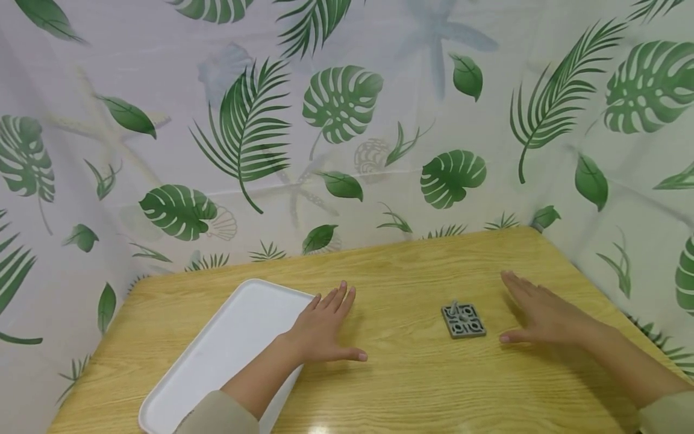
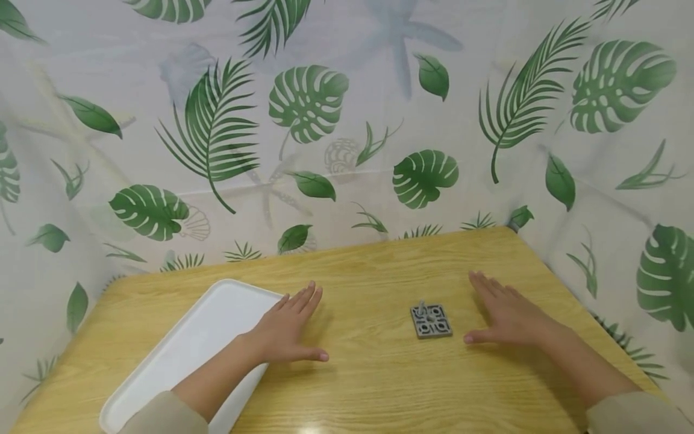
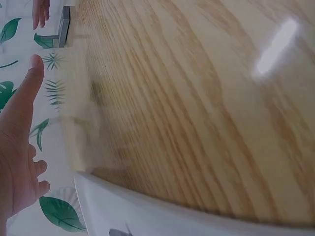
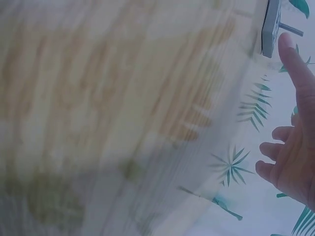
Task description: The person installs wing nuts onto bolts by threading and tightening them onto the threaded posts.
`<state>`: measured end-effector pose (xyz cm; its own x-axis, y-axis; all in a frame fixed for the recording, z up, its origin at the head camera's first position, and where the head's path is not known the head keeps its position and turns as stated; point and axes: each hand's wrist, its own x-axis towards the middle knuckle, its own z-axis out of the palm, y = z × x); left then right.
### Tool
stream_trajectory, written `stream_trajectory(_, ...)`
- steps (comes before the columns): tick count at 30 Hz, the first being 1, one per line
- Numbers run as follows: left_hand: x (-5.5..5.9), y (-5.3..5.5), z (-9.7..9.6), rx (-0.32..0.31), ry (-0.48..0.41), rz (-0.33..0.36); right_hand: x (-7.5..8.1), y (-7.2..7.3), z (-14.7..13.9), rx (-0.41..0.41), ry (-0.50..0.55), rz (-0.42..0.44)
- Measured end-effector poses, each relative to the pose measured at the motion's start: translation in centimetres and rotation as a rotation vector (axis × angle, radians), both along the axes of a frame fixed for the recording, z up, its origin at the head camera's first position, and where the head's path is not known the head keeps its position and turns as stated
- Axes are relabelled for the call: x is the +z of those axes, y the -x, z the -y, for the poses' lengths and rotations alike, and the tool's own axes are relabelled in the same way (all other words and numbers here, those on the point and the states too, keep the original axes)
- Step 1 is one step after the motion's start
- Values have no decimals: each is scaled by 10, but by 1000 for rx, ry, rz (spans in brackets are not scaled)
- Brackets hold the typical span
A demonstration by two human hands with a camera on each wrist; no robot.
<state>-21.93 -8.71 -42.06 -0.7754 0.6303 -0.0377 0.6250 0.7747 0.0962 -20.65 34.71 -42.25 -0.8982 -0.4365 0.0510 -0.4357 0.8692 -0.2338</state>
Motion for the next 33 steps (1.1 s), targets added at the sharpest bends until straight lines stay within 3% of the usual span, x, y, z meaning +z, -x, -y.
stream_trajectory(8, 0, 1, -29, -46, -103, 87, 1, 3, 6, 28, 14, -19)
stream_trajectory(15, -5, -1, -47, -63, -293, 157, 2, 3, 11, 0, 85, 67)
stream_trajectory(19, -9, -1, -56, -3, -485, 268, 1, 5, 13, 13, 116, 73)
stream_trajectory(24, -15, 1, -67, 77, -759, 420, 2, 7, 19, 1, 193, 156)
stream_trajectory(33, -18, 7, -86, 237, -1007, 621, 2, 6, 22, -30, 335, 332)
